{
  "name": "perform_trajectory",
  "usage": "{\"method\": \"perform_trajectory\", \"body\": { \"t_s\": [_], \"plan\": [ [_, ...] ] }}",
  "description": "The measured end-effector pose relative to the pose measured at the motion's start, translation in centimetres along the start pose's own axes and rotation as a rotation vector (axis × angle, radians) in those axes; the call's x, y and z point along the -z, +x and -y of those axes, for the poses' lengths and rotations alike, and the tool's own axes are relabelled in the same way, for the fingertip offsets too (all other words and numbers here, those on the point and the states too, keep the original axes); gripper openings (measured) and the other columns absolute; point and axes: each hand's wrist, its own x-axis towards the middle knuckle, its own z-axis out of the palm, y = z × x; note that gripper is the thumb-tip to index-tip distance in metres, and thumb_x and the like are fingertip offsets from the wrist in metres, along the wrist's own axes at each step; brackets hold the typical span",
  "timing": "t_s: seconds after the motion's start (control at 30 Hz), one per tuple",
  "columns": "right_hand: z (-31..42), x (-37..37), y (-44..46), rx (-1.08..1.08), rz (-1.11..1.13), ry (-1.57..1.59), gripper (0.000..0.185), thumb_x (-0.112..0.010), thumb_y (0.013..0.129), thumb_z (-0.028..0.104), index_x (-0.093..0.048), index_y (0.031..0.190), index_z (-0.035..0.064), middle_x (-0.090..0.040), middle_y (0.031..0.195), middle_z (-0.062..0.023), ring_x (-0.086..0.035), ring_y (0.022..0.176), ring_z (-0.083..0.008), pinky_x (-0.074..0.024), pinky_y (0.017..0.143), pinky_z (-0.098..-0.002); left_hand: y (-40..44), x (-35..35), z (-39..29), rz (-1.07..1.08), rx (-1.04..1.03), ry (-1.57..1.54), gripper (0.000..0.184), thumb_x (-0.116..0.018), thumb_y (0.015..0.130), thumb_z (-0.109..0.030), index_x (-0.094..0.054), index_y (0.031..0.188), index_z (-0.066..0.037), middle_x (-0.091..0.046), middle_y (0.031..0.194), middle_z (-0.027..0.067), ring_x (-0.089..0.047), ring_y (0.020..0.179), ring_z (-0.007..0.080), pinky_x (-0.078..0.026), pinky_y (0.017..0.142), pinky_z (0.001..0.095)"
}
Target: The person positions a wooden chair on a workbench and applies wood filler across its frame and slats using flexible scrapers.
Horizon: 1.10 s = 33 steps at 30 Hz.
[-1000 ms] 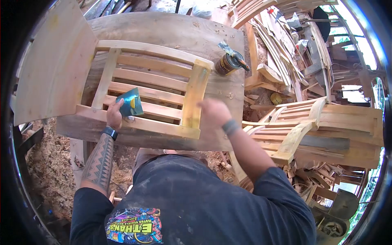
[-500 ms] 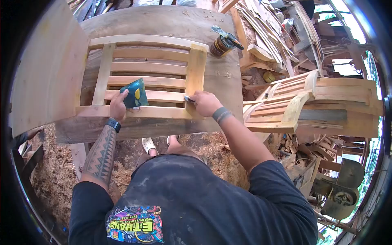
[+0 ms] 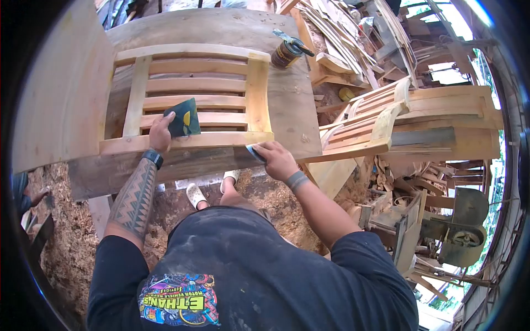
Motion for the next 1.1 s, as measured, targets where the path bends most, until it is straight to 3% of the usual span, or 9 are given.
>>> {"method": "perform_trajectory", "body": {
  "t_s": [0.1,0.3,0.4,0.43,0.53,0.67,0.8,0.87,1.1],
  "plan": [
    [-1.5,3.8,1.2,-0.079,0.141,0.042,0.042,-0.061,0.088,0.008,-0.071,0.128,0.0182,-0.072,0.116,-0.0087,-0.068,0.11,-0.0309,-0.0549,0.096,-0.0427,0.5,-0.1,-2.8,0.022,0.061,-0.104,0.03,-0.057,0.106,-0.019,-0.072,0.117,0.005,-0.073,0.109,0.0163,-0.069,0.102,0.0247,-0.052,0.094,0.033],
    [-2.2,2.6,5.7,-0.153,-0.007,0.013,0.043,-0.057,0.089,0.01,-0.069,0.13,0.0142,-0.069,0.126,-0.0098,-0.065,0.117,-0.0319,-0.0524,0.101,-0.0433,0.9,0.8,-0.5,0.053,-0.263,0.463,0.03,-0.053,0.102,-0.009,-0.072,0.125,-0.004,-0.072,0.123,0.0193,-0.066,0.114,0.0347,-0.05,0.103,0.04],
    [-0.8,-3.5,1.7,0.0,-0.307,-0.089,0.047,-0.058,0.088,0.01,-0.065,0.134,0.0081,-0.065,0.128,-0.0116,-0.061,0.123,-0.0321,-0.0476,0.108,-0.042,0.7,0.8,-0.3,0.06,-0.205,0.426,0.031,-0.054,0.102,-0.008,-0.072,0.126,-0.004,-0.072,0.125,0.0189,-0.065,0.116,0.0355,-0.05,0.104,0.0404],
    [-0.2,-3.6,0.6,-0.012,-0.229,-0.112,0.052,-0.061,0.084,0.008,-0.062,0.135,0.0035,-0.063,0.13,-0.0125,-0.057,0.127,-0.0318,-0.043,0.114,-0.041,0.8,0.9,-0.3,0.066,-0.219,0.429,0.031,-0.054,0.102,-0.008,-0.072,0.126,-0.004,-0.072,0.125,0.0187,-0.065,0.116,0.0358,-0.05,0.105,0.0404],
    [-0.1,-1.0,-1.0,-0.006,-0.071,-0.084,0.049,-0.061,0.084,0.007,-0.065,0.133,0.0064,-0.065,0.129,-0.0102,-0.059,0.124,-0.0307,-0.0467,0.11,-0.0424,0.7,1.1,0.4,0.079,-0.26,0.47,0.031,-0.054,0.101,-0.009,-0.072,0.127,-0.005,-0.071,0.126,0.0188,-0.065,0.116,0.0362,-0.05,0.105,0.0402],
    [-3.2,3.4,3.0,-0.209,0.139,-0.075,0.04,-0.054,0.092,0.011,-0.073,0.127,0.0188,-0.071,0.123,-0.0091,-0.067,0.114,-0.0304,-0.0527,0.102,-0.0433,1.1,1.0,-0.4,0.083,-0.254,0.441,0.031,-0.054,0.102,-0.01,-0.072,0.127,-0.004,-0.071,0.125,0.0191,-0.065,0.116,0.0356,-0.049,0.105,0.0398],
    [-4.8,3.8,7.8,-0.216,0.15,-0.046,0.04,-0.053,0.092,0.013,-0.074,0.124,0.0209,-0.07,0.126,-0.0098,-0.066,0.117,-0.0313,-0.0521,0.103,-0.0433,0.9,0.6,-0.8,0.061,-0.129,0.279,0.031,-0.053,0.101,-0.009,-0.072,0.126,-0.004,-0.072,0.123,0.02,-0.066,0.114,0.0355,-0.051,0.104,0.0397],
    [-4.8,2.5,8.8,-0.215,0.182,0.005,0.039,-0.053,0.091,0.014,-0.075,0.123,0.0205,-0.07,0.129,-0.0093,-0.065,0.119,-0.0312,-0.0523,0.102,-0.0437,1.3,0.8,-0.4,0.068,-0.214,0.312,0.031,-0.053,0.102,-0.01,-0.072,0.126,-0.004,-0.071,0.123,0.02,-0.066,0.114,0.0351,-0.05,0.104,0.0395],
    [-0.6,0.9,0.7,-0.082,0.055,0.035,0.042,-0.059,0.09,0.009,-0.072,0.127,0.0224,-0.07,0.122,-0.0072,-0.066,0.115,-0.0323,-0.0533,0.101,-0.042,1.1,0.5,0.7,0.04,-0.249,0.37,0.03,-0.053,0.105,-0.015,-0.072,0.123,-0.002,-0.072,0.121,0.0202,-0.066,0.113,0.0339,-0.05,0.102,0.0397]
  ]
}}
